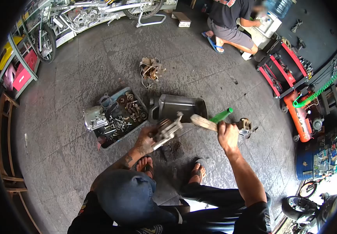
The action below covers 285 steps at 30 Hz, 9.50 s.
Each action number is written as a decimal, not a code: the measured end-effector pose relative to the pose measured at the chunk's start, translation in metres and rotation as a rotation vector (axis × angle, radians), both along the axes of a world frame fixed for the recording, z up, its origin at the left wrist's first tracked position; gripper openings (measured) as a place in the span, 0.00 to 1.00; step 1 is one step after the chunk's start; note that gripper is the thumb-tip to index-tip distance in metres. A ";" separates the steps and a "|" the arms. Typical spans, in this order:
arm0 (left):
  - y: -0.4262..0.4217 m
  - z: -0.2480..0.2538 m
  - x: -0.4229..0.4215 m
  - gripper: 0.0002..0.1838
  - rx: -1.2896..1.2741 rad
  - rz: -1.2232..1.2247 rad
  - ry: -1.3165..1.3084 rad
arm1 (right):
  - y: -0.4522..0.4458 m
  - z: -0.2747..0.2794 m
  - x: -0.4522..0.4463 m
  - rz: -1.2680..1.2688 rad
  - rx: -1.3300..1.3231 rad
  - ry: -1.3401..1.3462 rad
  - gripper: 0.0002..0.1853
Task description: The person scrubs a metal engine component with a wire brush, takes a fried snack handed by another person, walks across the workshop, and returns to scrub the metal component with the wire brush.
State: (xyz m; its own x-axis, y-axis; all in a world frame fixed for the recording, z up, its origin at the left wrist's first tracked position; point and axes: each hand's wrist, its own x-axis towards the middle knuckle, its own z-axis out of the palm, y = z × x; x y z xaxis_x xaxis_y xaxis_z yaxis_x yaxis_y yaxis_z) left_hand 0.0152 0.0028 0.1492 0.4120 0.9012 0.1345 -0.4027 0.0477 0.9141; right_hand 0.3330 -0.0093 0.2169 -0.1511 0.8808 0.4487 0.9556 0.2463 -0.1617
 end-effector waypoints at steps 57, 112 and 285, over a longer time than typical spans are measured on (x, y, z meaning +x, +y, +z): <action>-0.038 0.052 -0.005 0.10 -0.201 -0.083 0.027 | 0.005 0.021 -0.119 0.040 0.297 0.947 0.13; -0.056 0.046 0.020 0.09 -0.733 0.105 0.143 | 0.025 -0.067 -0.160 -0.282 0.258 0.633 0.19; -0.025 0.077 0.022 0.36 -0.773 -0.078 0.165 | 0.013 0.010 -0.131 -0.012 -0.244 1.461 0.13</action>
State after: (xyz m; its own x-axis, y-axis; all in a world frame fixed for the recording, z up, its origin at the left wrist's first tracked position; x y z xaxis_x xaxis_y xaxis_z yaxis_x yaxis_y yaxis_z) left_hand 0.0370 -0.0219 0.2262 0.4378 0.6823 -0.5855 -0.2343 0.7153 0.6584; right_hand 0.2020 0.0033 0.2270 0.3008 0.9530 0.0375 -0.0847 0.0659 -0.9942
